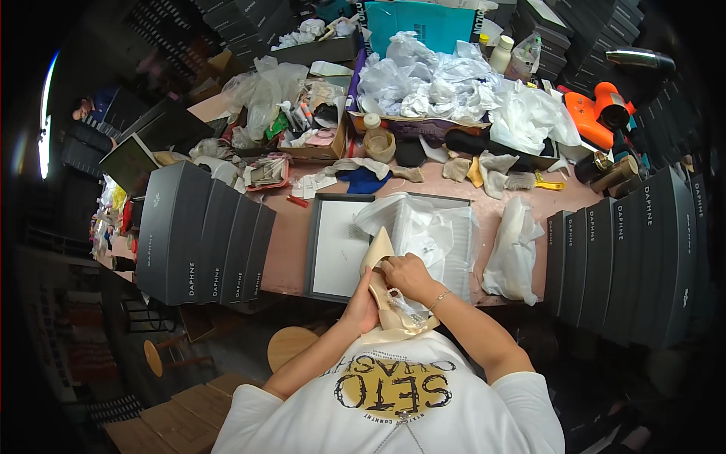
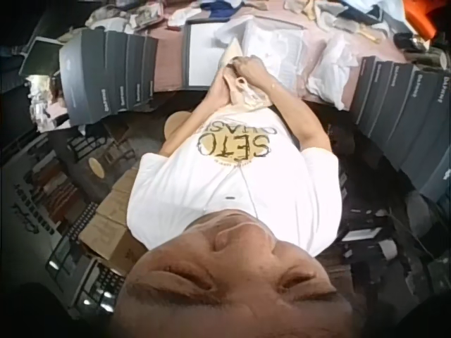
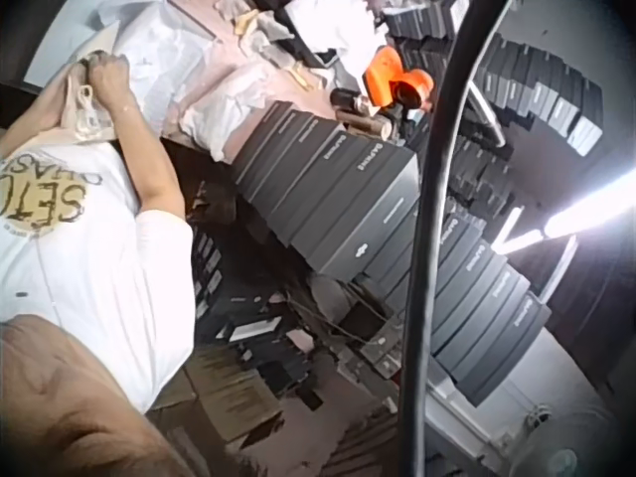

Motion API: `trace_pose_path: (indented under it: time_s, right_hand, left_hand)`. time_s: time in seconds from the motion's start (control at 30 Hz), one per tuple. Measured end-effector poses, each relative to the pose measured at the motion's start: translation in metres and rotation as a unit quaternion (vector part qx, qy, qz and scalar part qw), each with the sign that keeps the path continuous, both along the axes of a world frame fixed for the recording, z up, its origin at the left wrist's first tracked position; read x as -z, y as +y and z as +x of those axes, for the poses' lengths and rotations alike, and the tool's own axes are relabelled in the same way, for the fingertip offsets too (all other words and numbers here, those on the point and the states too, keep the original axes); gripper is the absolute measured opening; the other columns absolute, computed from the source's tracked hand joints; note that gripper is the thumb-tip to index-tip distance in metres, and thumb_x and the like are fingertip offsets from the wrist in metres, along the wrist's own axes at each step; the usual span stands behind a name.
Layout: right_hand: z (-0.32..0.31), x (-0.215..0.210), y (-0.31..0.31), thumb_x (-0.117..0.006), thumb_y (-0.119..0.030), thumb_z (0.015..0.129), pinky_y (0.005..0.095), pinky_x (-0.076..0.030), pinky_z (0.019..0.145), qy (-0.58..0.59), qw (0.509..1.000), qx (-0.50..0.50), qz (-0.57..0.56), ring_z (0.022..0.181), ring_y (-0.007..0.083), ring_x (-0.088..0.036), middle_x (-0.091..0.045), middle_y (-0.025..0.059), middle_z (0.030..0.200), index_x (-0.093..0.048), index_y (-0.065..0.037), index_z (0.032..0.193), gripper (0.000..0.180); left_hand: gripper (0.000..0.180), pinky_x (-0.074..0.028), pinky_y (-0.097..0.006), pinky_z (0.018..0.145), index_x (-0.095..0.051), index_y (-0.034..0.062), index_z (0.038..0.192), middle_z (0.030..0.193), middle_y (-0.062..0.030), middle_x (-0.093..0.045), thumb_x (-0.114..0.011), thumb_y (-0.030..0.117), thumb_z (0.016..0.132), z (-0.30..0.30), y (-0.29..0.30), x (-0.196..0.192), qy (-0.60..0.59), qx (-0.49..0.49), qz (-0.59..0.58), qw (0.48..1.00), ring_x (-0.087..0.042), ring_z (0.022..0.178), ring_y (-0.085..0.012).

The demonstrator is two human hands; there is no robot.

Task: Packing high-heeled shoes into boxes with protective tissue paper.

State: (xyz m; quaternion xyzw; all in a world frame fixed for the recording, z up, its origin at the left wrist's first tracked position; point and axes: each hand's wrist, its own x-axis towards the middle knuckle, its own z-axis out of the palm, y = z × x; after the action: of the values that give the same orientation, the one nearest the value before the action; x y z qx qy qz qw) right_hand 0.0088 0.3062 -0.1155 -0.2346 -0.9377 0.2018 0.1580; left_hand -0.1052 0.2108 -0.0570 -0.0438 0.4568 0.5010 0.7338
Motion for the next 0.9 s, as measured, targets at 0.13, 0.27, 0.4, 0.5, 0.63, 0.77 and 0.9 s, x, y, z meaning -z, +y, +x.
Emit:
trace_pose_path:
  time_s: [0.13, 0.27, 0.4, 0.5, 0.63, 0.77, 0.9]
  right_hand:
    - [0.039, -0.047, -0.004, -0.067, -0.011, 0.067, 0.0360, -0.045, 0.058, 0.039, 0.998, 0.040, 0.008, 0.066, 0.0241, -0.058, -0.060, 0.0056, 0.074, -0.062, -0.008, 0.090, 0.024]
    - [0.071, -0.036, 0.029, -0.068, -0.012, 0.073, 0.0377, -0.047, 0.069, -0.029, 0.974, 0.212, 0.070, 0.071, 0.0294, -0.057, -0.059, 0.0096, 0.074, -0.062, -0.004, 0.098, 0.027]
    - [0.019, -0.056, -0.010, -0.056, -0.028, 0.087, 0.0465, -0.042, 0.083, 0.152, 0.941, 0.108, -0.282, 0.079, 0.0407, -0.054, -0.056, 0.0204, 0.082, -0.052, 0.003, 0.109, 0.038]
    - [-0.012, -0.020, -0.007, -0.043, -0.042, 0.092, 0.0516, -0.035, 0.091, 0.070, 0.986, 0.058, -0.141, 0.082, 0.0440, -0.053, -0.056, 0.0265, 0.089, -0.046, 0.004, 0.119, 0.054]
    - [-0.040, -0.001, -0.002, -0.039, -0.047, 0.093, 0.0538, -0.033, 0.092, -0.033, 0.974, 0.056, -0.218, 0.091, 0.0422, -0.052, -0.055, 0.0283, 0.095, -0.047, 0.007, 0.117, 0.059]
    - [-0.042, -0.055, -0.012, -0.038, -0.052, 0.091, 0.0516, -0.030, 0.094, -0.019, 0.941, 0.118, -0.315, 0.107, 0.0388, -0.048, -0.054, 0.0288, 0.107, -0.050, 0.006, 0.116, 0.065]
    - [-0.040, -0.043, -0.027, -0.038, -0.057, 0.089, 0.0514, -0.027, 0.096, 0.036, 0.960, 0.075, -0.267, 0.114, 0.0418, -0.045, -0.053, 0.0290, 0.112, -0.048, 0.005, 0.123, 0.072]
  left_hand:
    - [0.059, -0.048, -0.036, 0.078, -0.047, 0.0096, 0.124, 0.100, -0.0061, -0.056, -0.029, 0.058, 0.094, -0.008, -0.002, 0.029, -0.021, -0.054, -0.001, 0.998, -0.054, 0.085, -0.0189]
    - [0.068, -0.048, -0.036, 0.074, -0.048, 0.0073, 0.121, 0.094, -0.0073, -0.055, -0.021, 0.063, 0.093, -0.015, 0.001, 0.026, -0.026, -0.048, -0.021, 0.998, -0.053, 0.080, -0.0191]
    - [0.074, -0.037, -0.041, 0.101, -0.035, 0.0081, 0.136, 0.128, -0.0113, -0.047, -0.020, 0.065, 0.091, -0.001, 0.015, -0.005, 0.005, -0.057, 0.040, 0.998, -0.046, 0.117, -0.0245]
    - [0.078, -0.027, -0.042, 0.109, -0.024, 0.0099, 0.142, 0.143, -0.0101, -0.033, -0.022, 0.068, 0.089, 0.018, 0.005, 0.022, 0.090, -0.049, 0.138, 0.985, -0.032, 0.132, -0.0244]
    - [0.081, -0.027, -0.043, 0.109, -0.019, 0.0132, 0.144, 0.146, -0.0082, -0.028, -0.023, 0.070, 0.087, 0.001, 0.010, -0.024, 0.017, 0.026, 0.051, 0.998, -0.029, 0.134, -0.0244]
    - [0.076, -0.038, -0.049, 0.100, -0.026, 0.0141, 0.140, 0.131, -0.0119, -0.047, -0.025, 0.070, 0.088, -0.048, 0.026, -0.001, 0.064, 0.111, 0.095, 0.987, -0.044, 0.122, -0.0266]
    - [0.035, -0.054, -0.036, 0.071, -0.040, 0.0113, 0.115, 0.099, -0.0110, -0.056, -0.040, 0.042, 0.097, -0.062, 0.063, 0.035, 0.083, 0.084, 0.027, 0.993, -0.060, 0.086, -0.0201]
